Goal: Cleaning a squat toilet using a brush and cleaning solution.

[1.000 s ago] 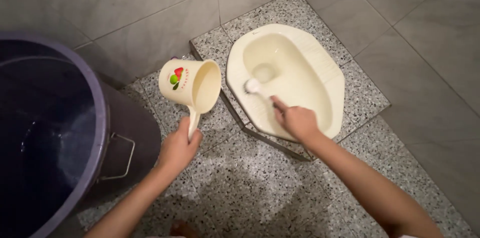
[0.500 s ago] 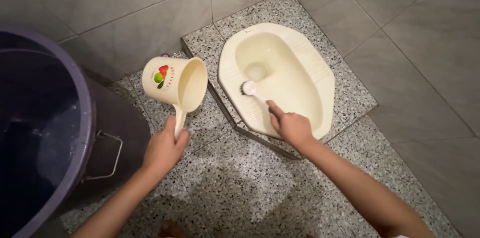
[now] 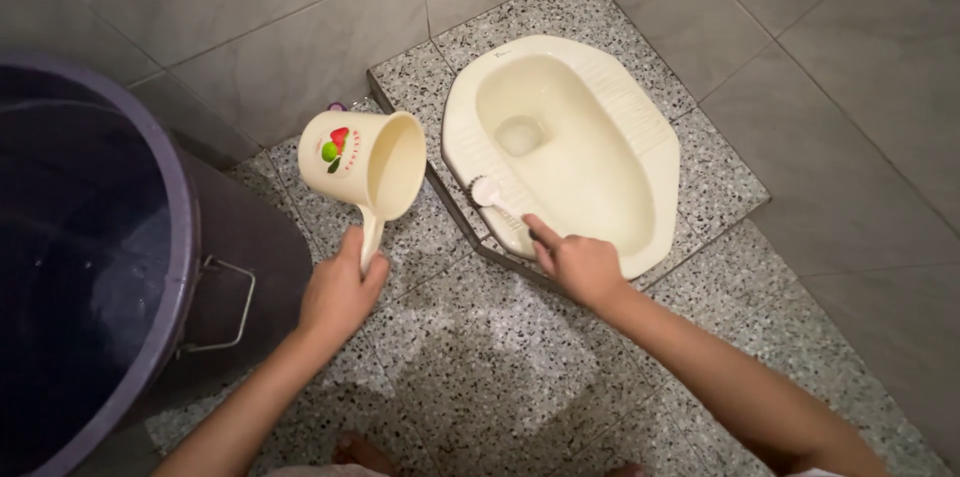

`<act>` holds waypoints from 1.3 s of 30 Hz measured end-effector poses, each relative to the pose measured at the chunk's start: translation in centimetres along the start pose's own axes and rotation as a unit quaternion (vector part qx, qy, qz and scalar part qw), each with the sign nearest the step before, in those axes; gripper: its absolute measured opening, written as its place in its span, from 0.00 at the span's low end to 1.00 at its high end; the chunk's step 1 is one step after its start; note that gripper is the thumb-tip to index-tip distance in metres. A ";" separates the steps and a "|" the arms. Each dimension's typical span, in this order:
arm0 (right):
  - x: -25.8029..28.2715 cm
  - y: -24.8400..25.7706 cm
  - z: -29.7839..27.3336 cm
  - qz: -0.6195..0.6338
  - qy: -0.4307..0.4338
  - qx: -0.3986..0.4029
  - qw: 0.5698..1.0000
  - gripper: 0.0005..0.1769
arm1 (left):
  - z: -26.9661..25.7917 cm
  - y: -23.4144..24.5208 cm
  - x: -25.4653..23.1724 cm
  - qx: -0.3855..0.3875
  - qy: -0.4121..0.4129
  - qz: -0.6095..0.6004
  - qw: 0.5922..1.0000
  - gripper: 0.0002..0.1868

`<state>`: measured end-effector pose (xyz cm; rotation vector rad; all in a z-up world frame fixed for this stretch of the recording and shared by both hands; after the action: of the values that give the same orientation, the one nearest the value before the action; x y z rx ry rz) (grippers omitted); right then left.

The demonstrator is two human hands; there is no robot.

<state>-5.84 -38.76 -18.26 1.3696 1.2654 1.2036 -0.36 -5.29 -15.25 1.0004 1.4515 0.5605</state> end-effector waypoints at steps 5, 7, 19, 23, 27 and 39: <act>-2.1 -0.2 0.2 0.004 -0.053 -0.002 0.999 0.26 | 0.0 -0.8 1.8 -0.016 -0.039 0.022 0.999 0.16; -2.2 -1.0 0.1 0.036 -0.040 -0.052 0.997 0.27 | 0.2 -1.1 2.2 -0.030 -0.035 -0.005 0.999 0.16; -0.6 -0.7 -1.2 0.069 0.002 -0.006 0.998 0.26 | 0.2 -1.3 2.1 0.006 -0.007 0.008 1.000 0.16; 0.0 1.6 -1.2 0.029 -0.036 0.114 0.992 0.26 | 0.3 -1.5 2.0 0.013 -0.011 0.019 1.000 0.16; -1.9 -0.2 -1.5 0.047 -0.042 0.030 0.998 0.25 | -0.1 -1.5 2.0 0.007 -0.021 0.019 1.000 0.16; -1.2 1.8 -2.3 0.043 -0.034 0.015 0.998 0.25 | 0.2 -2.2 2.4 0.027 -0.004 0.027 0.999 0.16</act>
<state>-7.89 -40.07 -16.31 1.4875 1.1921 1.1892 -0.54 -4.50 -18.39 1.0859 1.4420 0.5594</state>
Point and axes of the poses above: each hand's wrist, its own z-axis towards the middle knuckle, its own y-axis out of the back of the hand, x = y × z, the point moved 4 cm from there along z, towards the middle knuckle, and after that the axes turned 4 degrees about -y, right-handed, at the moved point
